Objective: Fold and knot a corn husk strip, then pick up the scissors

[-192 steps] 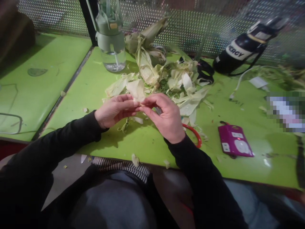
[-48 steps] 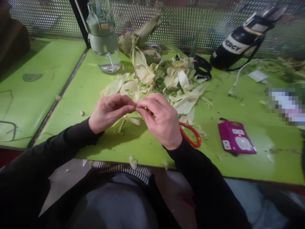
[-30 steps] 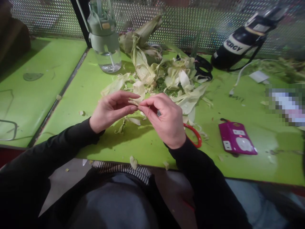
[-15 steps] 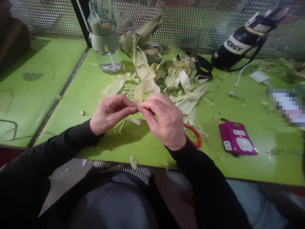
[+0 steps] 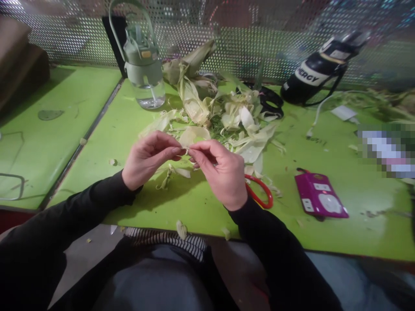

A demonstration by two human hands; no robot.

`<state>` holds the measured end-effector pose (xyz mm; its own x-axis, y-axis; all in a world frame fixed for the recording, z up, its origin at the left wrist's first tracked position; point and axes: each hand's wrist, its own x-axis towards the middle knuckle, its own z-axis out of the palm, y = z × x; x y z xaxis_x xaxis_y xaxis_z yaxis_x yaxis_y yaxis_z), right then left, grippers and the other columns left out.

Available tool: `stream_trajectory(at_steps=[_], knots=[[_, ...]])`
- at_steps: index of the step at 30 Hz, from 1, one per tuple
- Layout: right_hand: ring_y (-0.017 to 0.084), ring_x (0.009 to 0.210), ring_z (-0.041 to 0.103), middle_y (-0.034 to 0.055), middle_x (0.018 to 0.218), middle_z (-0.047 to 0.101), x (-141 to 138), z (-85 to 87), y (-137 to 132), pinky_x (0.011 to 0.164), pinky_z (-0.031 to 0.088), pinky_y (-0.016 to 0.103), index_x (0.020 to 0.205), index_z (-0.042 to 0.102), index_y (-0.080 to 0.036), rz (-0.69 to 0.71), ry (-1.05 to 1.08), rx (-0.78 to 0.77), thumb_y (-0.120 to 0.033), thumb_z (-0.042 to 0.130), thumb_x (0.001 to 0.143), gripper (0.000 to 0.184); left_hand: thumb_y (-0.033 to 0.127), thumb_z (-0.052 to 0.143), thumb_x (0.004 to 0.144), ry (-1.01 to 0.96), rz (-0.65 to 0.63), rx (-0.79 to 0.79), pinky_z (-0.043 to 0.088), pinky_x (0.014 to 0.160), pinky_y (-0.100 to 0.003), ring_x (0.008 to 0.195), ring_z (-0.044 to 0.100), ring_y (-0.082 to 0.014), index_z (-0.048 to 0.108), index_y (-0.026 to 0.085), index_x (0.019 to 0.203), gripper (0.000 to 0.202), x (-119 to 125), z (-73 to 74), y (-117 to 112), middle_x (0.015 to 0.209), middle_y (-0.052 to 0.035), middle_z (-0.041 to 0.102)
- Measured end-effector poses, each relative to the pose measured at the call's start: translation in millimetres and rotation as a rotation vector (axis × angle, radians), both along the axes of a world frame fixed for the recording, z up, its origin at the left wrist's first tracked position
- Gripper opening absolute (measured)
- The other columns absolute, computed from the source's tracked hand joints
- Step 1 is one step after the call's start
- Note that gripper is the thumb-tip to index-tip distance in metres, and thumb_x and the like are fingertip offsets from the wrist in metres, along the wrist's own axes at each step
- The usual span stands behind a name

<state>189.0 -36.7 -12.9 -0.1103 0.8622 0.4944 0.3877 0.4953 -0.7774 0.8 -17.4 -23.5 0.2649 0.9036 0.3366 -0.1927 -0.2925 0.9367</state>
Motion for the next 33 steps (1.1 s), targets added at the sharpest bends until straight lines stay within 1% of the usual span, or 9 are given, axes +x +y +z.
stream_trajectory(at_steps=[5,11,16,20,24,27,29,31,33], knots=[[0.014,0.065,0.070,-0.0008,0.078,0.075,-2,7.3,-2,0.061,0.060,0.027,0.091,0.070,-0.023,0.012,-0.051,0.014,-0.021,0.071,0.090,0.002,0.032,0.077,0.086,-0.014,0.008,-0.016,0.063,0.075,-0.024,0.078,0.071,-0.0104,0.062,0.014,0.088,0.023,0,-0.6,0,0.088,-0.0042,0.074],[0.013,0.064,0.067,-0.0023,0.077,0.072,-5,9.7,-4,0.061,0.058,0.026,0.084,0.062,-0.023,0.003,-0.166,0.093,-0.013,0.067,0.086,0.011,0.019,0.071,0.089,0.008,0.021,0.101,0.062,0.075,-0.021,0.079,0.072,-0.0097,0.062,0.014,0.094,0.011,3,-1.6,-5,0.091,-0.0040,0.073],[0.014,0.065,0.067,-0.0019,0.080,0.072,-5,9.7,-3,0.059,0.056,0.027,0.087,0.061,-0.024,0.014,-0.175,0.107,-0.014,0.066,0.086,0.011,0.014,0.064,0.091,0.185,0.056,0.356,0.063,0.082,-0.022,0.086,0.074,-0.0105,0.068,0.015,0.109,0.018,2,-3.7,-4,0.102,-0.0064,0.075],[0.014,0.062,0.064,-0.0018,0.078,0.071,-3,12.2,-3,0.056,0.054,0.027,0.087,0.060,-0.025,0.001,-0.232,0.148,-0.014,0.065,0.087,0.011,0.015,0.061,0.095,0.454,0.229,0.685,0.062,0.084,-0.022,0.092,0.075,-0.0119,0.072,0.018,0.107,0.017,-3,-3.3,-2,0.102,-0.0051,0.079],[0.014,0.063,0.062,-0.0010,0.076,0.067,-1,13.1,-2,0.057,0.053,0.028,0.085,0.057,-0.025,-0.025,-0.371,0.282,-0.010,0.064,0.085,0.016,0.017,0.060,0.095,0.570,0.233,0.794,0.063,0.077,-0.021,0.091,0.077,-0.0136,0.068,0.018,0.116,0.022,-6,-4.2,-2,0.107,-0.0073,0.079],[0.017,0.066,0.062,0.0010,0.073,0.065,-1,13.4,-2,0.059,0.052,0.030,0.083,0.056,-0.023,-0.019,-0.495,0.391,-0.008,0.063,0.085,0.017,0.016,0.057,0.096,0.575,0.158,0.781,0.062,0.072,-0.021,0.086,0.077,-0.0137,0.064,0.017,0.118,0.023,-6,-7.3,-2,0.107,-0.0083,0.079],[0.018,0.067,0.063,0.0024,0.074,0.066,0,14.5,-3,0.059,0.052,0.031,0.083,0.056,-0.023,0.007,-0.524,0.390,-0.008,0.063,0.086,0.016,0.018,0.057,0.097,0.555,0.193,0.720,0.061,0.067,-0.020,0.078,0.076,-0.0125,0.063,0.017,0.112,0.016,-5,-9.0,-3,0.095,-0.0059,0.078],[0.017,0.067,0.063,0.0026,0.076,0.067,1,16.4,-3,0.060,0.053,0.032,0.083,0.057,-0.023,0.038,-0.508,0.349,-0.009,0.063,0.088,0.016,0.021,0.059,0.096,0.493,0.232,0.623,0.059,0.063,-0.020,0.071,0.073,-0.0111,0.062,0.017,0.104,0.009,-4,-9.0,-4,0.086,-0.0027,0.074],[0.017,0.066,0.063,0.0017,0.078,0.068,2,18.4,-3,0.060,0.053,0.031,0.084,0.058,-0.024,0.055,-0.464,0.303,-0.013,0.063,0.089,0.014,0.021,0.060,0.095,0.372,0.175,0.466,0.059,0.063,-0.019,0.068,0.072,-0.0100,0.059,0.018,0.100,0.006,-3,-6.7,-3,0.083,-0.0010,0.071]])
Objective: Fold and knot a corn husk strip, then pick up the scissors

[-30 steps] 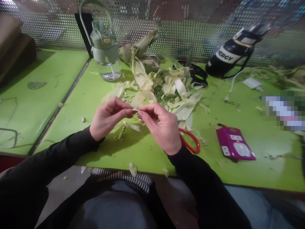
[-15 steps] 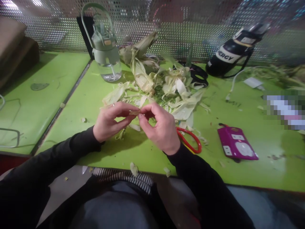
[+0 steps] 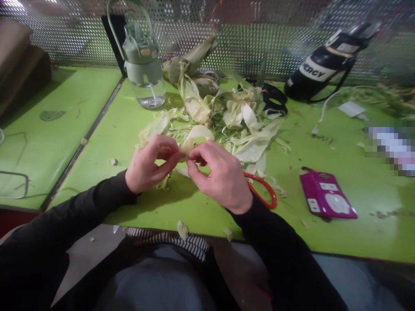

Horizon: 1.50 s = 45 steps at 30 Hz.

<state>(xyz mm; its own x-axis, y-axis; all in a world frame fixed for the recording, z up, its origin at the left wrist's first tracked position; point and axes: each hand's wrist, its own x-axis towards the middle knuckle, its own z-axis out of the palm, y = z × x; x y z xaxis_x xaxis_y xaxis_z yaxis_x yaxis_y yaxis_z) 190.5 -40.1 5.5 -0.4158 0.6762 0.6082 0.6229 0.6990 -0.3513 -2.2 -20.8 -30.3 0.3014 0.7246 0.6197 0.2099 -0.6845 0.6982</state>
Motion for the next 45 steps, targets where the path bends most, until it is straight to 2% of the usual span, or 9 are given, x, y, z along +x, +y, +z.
stream_trajectory(at_steps=[4,7,12,17,23,26,30,34,45], knots=[[0.015,0.064,0.062,-0.0006,0.077,0.067,2,1.5,1,0.059,0.051,0.029,0.086,0.060,-0.024,-0.021,0.103,-0.135,-0.016,0.065,0.088,0.010,0.018,0.055,0.095,-0.187,-0.222,-0.416,0.062,0.068,-0.020,0.073,0.074,-0.0099,0.060,0.016,0.092,0.006,1,9.2,0,0.083,-0.0019,0.070],[0.013,0.062,0.061,-0.0018,0.075,0.066,3,0.6,2,0.058,0.049,0.027,0.086,0.060,-0.023,-0.043,0.161,-0.194,-0.017,0.064,0.087,0.008,0.017,0.061,0.091,-0.221,-0.277,-0.529,0.063,0.076,-0.022,0.078,0.073,-0.0107,0.065,0.013,0.096,0.008,0,14.2,-1,0.089,-0.0052,0.072],[0.012,0.060,0.058,-0.0021,0.073,0.064,1,3.1,0,0.056,0.046,0.026,0.084,0.059,-0.022,-0.065,0.242,-0.293,-0.019,0.064,0.087,0.007,0.022,0.077,0.083,-0.256,-0.285,-0.503,0.062,0.077,-0.021,0.079,0.071,-0.0098,0.064,0.012,0.102,0.024,1,11.4,-3,0.097,-0.0070,0.073],[0.013,0.065,0.061,-0.0010,0.077,0.066,-1,5.1,-2,0.059,0.048,0.027,0.088,0.061,-0.022,-0.015,0.300,-0.373,-0.018,0.063,0.088,0.005,0.035,0.074,0.089,-0.265,-0.259,-0.511,0.060,0.069,-0.019,0.072,0.069,-0.0093,0.066,0.012,0.096,0.025,2,8.2,-2,0.082,-0.0040,0.071],[0.013,0.071,0.064,-0.0003,0.081,0.068,0,1.2,-1,0.064,0.050,0.027,0.089,0.063,-0.022,-0.007,0.244,-0.299,-0.022,0.066,0.091,0.004,0.033,0.076,0.088,-0.381,-0.275,-0.564,0.062,0.072,-0.020,0.074,0.072,-0.0095,0.061,0.015,0.099,0.026,4,10.5,-3,0.084,-0.0006,0.069],[0.013,0.070,0.064,-0.0005,0.081,0.068,-1,0.2,-1,0.064,0.051,0.027,0.088,0.063,-0.022,-0.025,0.244,-0.281,-0.021,0.065,0.092,0.005,0.034,0.074,0.090,-0.399,-0.274,-0.506,0.062,0.072,-0.021,0.073,0.072,-0.0092,0.057,0.018,0.102,0.026,5,8.9,-3,0.082,0.0020,0.067],[0.013,0.070,0.065,-0.0004,0.082,0.069,-1,-0.5,-1,0.064,0.052,0.027,0.089,0.063,-0.022,-0.026,0.282,-0.284,-0.020,0.065,0.091,0.004,0.032,0.075,0.089,-0.325,-0.282,-0.393,0.062,0.075,-0.020,0.079,0.072,-0.0097,0.062,0.016,0.102,0.025,4,4.1,-1,0.092,-0.0024,0.071],[0.014,0.071,0.066,0.0003,0.083,0.069,-1,-1.4,-1,0.066,0.053,0.028,0.090,0.063,-0.022,-0.028,0.276,-0.265,-0.021,0.066,0.092,0.004,0.030,0.075,0.089,-0.284,-0.253,-0.405,0.062,0.075,-0.020,0.080,0.073,-0.0101,0.065,0.015,0.107,0.026,1,2.7,0,0.097,-0.0048,0.073],[0.015,0.076,0.067,-0.0001,0.088,0.073,1,-3.2,1,0.065,0.055,0.028,0.098,0.071,-0.027,0.032,0.276,-0.122,-0.020,0.070,0.093,0.009,0.030,0.075,0.089,-0.278,-0.203,-0.411,0.060,0.067,-0.018,0.071,0.071,-0.0085,0.068,0.013,0.099,0.022,1,8.1,-2,0.084,-0.0036,0.074]])
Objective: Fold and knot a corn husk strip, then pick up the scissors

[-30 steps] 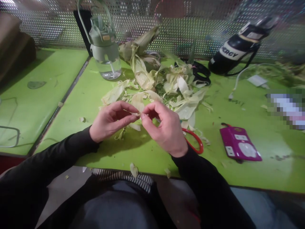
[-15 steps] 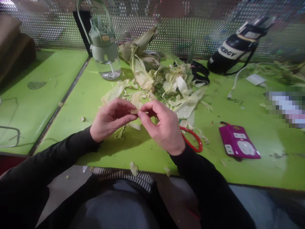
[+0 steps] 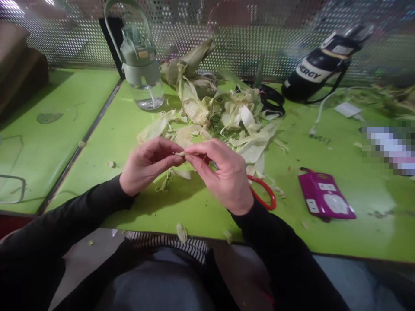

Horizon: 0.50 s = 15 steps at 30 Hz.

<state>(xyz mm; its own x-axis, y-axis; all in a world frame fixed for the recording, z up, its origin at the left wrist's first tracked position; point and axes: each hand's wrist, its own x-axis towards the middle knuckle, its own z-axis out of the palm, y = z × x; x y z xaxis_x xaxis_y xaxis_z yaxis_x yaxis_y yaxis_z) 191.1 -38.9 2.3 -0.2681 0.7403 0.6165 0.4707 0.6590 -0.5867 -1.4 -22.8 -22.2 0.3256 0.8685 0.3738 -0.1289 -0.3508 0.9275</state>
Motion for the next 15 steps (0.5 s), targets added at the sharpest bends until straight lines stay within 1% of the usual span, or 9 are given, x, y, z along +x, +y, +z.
stream_trajectory(at_steps=[4,7,12,13,15], knots=[[0.015,0.074,0.066,0.0005,0.087,0.072,0.6,0.6,0.5,0.063,0.055,0.029,0.096,0.070,-0.027,-0.005,-0.029,0.004,-0.021,0.069,0.094,0.006,0.033,0.074,0.090,0.031,0.012,0.036,0.060,0.066,-0.019,0.069,0.070,-0.0088,0.068,0.013,0.097,0.022,0.5,0.5,-0.1,0.083,-0.0042,0.074],[0.015,0.072,0.065,0.0010,0.084,0.071,0.7,1.3,0.7,0.061,0.053,0.029,0.093,0.069,-0.025,-0.025,-0.072,0.025,-0.022,0.069,0.094,0.004,0.031,0.072,0.091,0.046,0.032,0.071,0.060,0.065,-0.019,0.068,0.069,-0.0085,0.068,0.013,0.093,0.019,0.6,1.5,-0.2,0.081,-0.0042,0.074],[0.017,0.078,0.068,0.0021,0.086,0.073,0.5,2.0,0.7,0.070,0.056,0.032,0.091,0.070,-0.025,0.014,-0.103,0.087,-0.020,0.070,0.093,0.005,0.023,0.071,0.091,0.058,0.052,0.200,0.059,0.069,-0.018,0.069,0.068,-0.0074,0.067,0.013,0.088,0.011,0.0,4.0,-0.7,0.079,-0.0021,0.072],[0.018,0.078,0.068,0.0021,0.086,0.074,0.4,1.8,0.3,0.070,0.056,0.032,0.091,0.070,-0.026,0.015,-0.100,0.082,-0.020,0.070,0.093,0.005,0.023,0.071,0.091,0.059,0.054,0.205,0.059,0.069,-0.018,0.069,0.067,-0.0073,0.067,0.013,0.087,0.011,-0.1,4.4,-1.0,0.079,-0.0019,0.072],[0.018,0.075,0.067,0.0019,0.087,0.073,0.1,0.9,-0.6,0.066,0.055,0.032,0.096,0.072,-0.028,-0.004,-0.081,0.069,-0.021,0.071,0.092,0.008,0.025,0.071,0.091,0.055,0.058,0.165,0.058,0.067,-0.018,0.067,0.066,-0.0072,0.067,0.013,0.087,0.014,-0.1,4.9,-1.5,0.077,-0.0019,0.071]])
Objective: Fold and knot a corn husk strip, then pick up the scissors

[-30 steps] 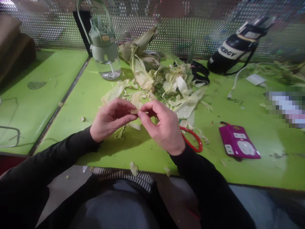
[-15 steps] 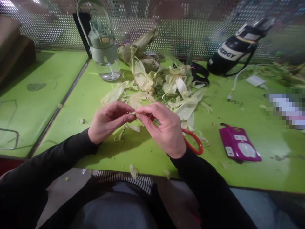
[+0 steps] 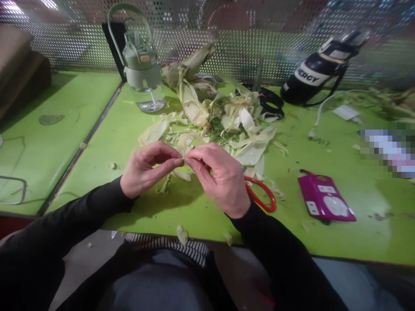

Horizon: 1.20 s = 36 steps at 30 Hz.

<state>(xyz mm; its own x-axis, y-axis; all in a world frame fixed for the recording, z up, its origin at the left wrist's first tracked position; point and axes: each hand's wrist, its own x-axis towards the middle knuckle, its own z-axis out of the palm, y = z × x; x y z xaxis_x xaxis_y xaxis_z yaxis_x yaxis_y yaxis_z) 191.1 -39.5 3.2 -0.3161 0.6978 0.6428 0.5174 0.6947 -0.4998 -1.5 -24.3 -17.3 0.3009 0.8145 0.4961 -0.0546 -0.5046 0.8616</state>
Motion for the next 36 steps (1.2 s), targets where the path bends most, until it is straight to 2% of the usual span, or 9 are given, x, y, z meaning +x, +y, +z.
stream_trajectory(at_steps=[3,7,11,15,21,24,32,36], knots=[[0.017,0.072,0.065,0.0020,0.091,0.074,-0.1,-2.2,-1.0,0.061,0.055,0.032,0.106,0.072,-0.030,-0.030,0.037,0.004,-0.021,0.073,0.091,0.018,0.035,0.072,0.091,-0.032,-0.012,-0.124,0.057,0.062,-0.018,0.064,0.066,-0.0078,0.065,0.013,0.087,0.023,0.4,-0.1,-0.6,0.076,-0.0028,0.071],[0.018,0.079,0.069,0.0011,0.094,0.076,0.3,-4.0,-0.1,0.069,0.058,0.034,0.103,0.073,-0.033,-0.012,0.026,-0.005,-0.021,0.073,0.091,0.016,0.043,0.073,0.089,-0.045,-0.033,-0.201,0.058,0.062,-0.019,0.064,0.066,-0.0085,0.065,0.014,0.087,0.031,0.9,-0.8,-0.9,0.076,-0.0040,0.072],[0.016,0.078,0.068,0.0015,0.089,0.074,0.7,-1.6,1.4,0.067,0.057,0.031,0.096,0.071,-0.026,0.029,0.015,0.002,-0.019,0.070,0.093,0.008,0.040,0.073,0.090,-0.024,-0.023,-0.141,0.058,0.063,-0.020,0.065,0.066,-0.0090,0.067,0.013,0.087,0.028,0.7,0.0,-1.2,0.077,-0.0046,0.073],[0.017,0.077,0.067,0.0014,0.086,0.074,0.6,2.0,0.2,0.068,0.057,0.032,0.091,0.071,-0.027,0.033,0.017,-0.017,-0.019,0.070,0.093,0.008,0.030,0.073,0.090,-0.004,-0.001,-0.026,0.059,0.065,-0.019,0.067,0.067,-0.0089,0.068,0.013,0.085,0.018,1.1,1.2,-2.2,0.077,-0.0037,0.073],[0.013,0.072,0.068,0.0003,0.091,0.076,-0.8,-0.9,-3.8,0.061,0.057,0.027,0.100,0.072,-0.025,-0.025,0.118,-0.151,-0.022,0.072,0.092,0.009,0.030,0.073,0.090,-0.060,-0.004,-0.119,0.059,0.065,-0.020,0.069,0.068,-0.0096,0.067,0.013,0.089,0.019,2.0,1.4,-3.6,0.080,-0.0047,0.074],[0.013,0.069,0.069,0.0000,0.090,0.077,-0.8,-3.4,-3.8,0.060,0.058,0.027,0.099,0.072,-0.025,-0.025,0.187,-0.216,-0.025,0.074,0.091,0.008,0.032,0.074,0.089,-0.079,-0.008,-0.132,0.059,0.066,-0.020,0.069,0.068,-0.0094,0.066,0.013,0.088,0.020,1.7,2.0,-2.9,0.079,-0.0042,0.073],[0.016,0.066,0.069,-0.0010,0.080,0.075,1.1,0.3,-2.8,0.058,0.057,0.030,0.090,0.073,-0.029,0.024,0.137,-0.193,-0.028,0.075,0.090,0.002,0.028,0.072,0.090,-0.047,-0.013,-0.059,0.059,0.065,-0.018,0.067,0.067,-0.0081,0.063,0.014,0.084,0.017,0.7,1.1,-2.3,0.076,-0.0018,0.071],[0.016,0.070,0.071,-0.0009,0.082,0.076,1.6,1.5,-3.2,0.062,0.059,0.031,0.089,0.073,-0.029,0.014,0.119,-0.175,-0.023,0.073,0.091,0.006,0.022,0.074,0.088,-0.055,-0.018,0.016,0.061,0.074,-0.019,0.077,0.072,-0.0086,0.067,0.014,0.098,0.014,1.2,-0.6,-2.6,0.089,-0.0035,0.075]])
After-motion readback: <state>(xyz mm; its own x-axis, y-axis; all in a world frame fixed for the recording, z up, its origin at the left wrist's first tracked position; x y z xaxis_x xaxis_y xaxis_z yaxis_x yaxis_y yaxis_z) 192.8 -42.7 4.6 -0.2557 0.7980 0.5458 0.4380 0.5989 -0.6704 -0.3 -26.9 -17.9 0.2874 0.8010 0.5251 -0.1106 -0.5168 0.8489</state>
